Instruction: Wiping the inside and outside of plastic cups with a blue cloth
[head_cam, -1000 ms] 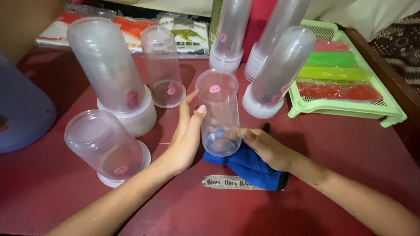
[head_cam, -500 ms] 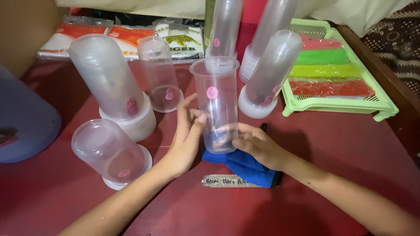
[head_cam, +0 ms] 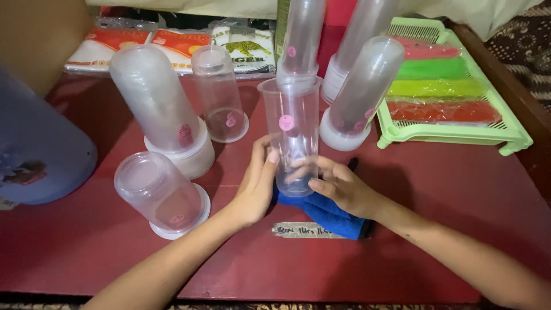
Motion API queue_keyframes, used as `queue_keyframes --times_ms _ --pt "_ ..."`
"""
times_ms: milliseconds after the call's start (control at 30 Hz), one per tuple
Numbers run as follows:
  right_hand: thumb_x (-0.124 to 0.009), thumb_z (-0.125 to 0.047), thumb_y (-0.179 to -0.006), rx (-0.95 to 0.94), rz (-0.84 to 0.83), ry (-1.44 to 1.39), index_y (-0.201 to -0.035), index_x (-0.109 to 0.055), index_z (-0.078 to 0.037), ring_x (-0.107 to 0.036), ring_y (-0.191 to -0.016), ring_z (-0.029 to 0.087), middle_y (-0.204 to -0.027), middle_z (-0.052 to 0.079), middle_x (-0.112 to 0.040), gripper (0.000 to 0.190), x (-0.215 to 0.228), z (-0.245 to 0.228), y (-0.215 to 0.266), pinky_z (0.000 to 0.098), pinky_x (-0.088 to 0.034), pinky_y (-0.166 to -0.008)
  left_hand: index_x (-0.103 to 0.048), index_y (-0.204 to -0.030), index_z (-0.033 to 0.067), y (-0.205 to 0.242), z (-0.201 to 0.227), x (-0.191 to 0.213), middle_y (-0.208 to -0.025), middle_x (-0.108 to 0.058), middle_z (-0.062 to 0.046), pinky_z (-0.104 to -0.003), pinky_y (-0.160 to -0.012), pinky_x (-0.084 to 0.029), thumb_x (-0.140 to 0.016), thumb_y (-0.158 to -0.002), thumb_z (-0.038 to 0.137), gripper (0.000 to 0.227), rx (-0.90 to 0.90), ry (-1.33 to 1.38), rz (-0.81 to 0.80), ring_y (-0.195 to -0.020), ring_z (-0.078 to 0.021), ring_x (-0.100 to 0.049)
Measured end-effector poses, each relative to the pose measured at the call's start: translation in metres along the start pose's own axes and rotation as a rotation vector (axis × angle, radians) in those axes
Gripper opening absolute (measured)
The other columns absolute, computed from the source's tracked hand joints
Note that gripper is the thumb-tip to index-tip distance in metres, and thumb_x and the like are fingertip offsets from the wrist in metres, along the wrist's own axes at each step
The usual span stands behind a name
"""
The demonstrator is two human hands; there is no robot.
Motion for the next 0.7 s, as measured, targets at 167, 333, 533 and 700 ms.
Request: queue_keyframes --times_ms 167,333,533,700 --pt "-0.067 -0.040 -0.093 0.019 -0.013 0.037 -0.145 -0.052 0.001 -0.061 -0.121 0.022 -0.123 0.017 -0.069 0.068 0.002 0.011 0.000 0.0421 -0.046 -0.110 -0.034 -0.147 0.0090 -0.003 -0.010 0.000 -0.127 -0.058 -0.034 -0.064 -0.104 -0.043 -0.024 -0.108 0.041 0.052 -0.029 -0.030 -0.013 -0.122 -0.0568 -0.056" --pt "-0.066 -0.043 -0.091 -0.031 0.004 0.046 -0.144 -0.055 -0.003 -0.062 -0.120 0.019 -0.121 0.014 -0.071 0.068 -0.002 -0.002 -0.003 0.0389 -0.048 -0.107 -0.034 -0.146 0.0099 -0.001 -0.008 0.000 -0.122 -0.063 -0.031 -0.064 -0.100 -0.046 -0.021 -0.106 0.043 0.054 0.008 -0.008 -0.021 -0.117 -0.0548 -0.060" --pt "-0.067 -0.041 -0.091 -0.004 0.012 0.041 -0.145 -0.054 -0.002 -0.061 -0.117 0.018 -0.121 0.014 -0.070 0.068 0.001 0.003 -0.004 0.0388 -0.048 -0.107 -0.036 -0.145 0.0109 -0.002 0.003 0.000 -0.124 -0.060 -0.037 -0.067 -0.100 -0.044 -0.021 -0.106 0.043 0.053 0.000 -0.052 -0.002 -0.118 -0.0614 -0.057" --pt "-0.052 -0.059 -0.094 0.067 0.030 0.160 -0.129 -0.064 -0.003 -0.062 -0.120 0.021 -0.123 0.014 -0.069 0.067 0.015 0.001 -0.010 0.0375 -0.044 -0.110 -0.028 -0.148 0.0044 -0.010 -0.021 0.001 -0.125 -0.059 -0.031 -0.060 -0.097 -0.050 -0.033 -0.108 0.038 0.052 -0.068 -0.001 0.066 -0.115 -0.0507 -0.060"
Point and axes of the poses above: each hand's wrist, its own y-axis away from the middle knuckle, its own x-axis out of the back of the hand, z = x × y, the point moved 2 cm from there along -y, towards the middle knuckle
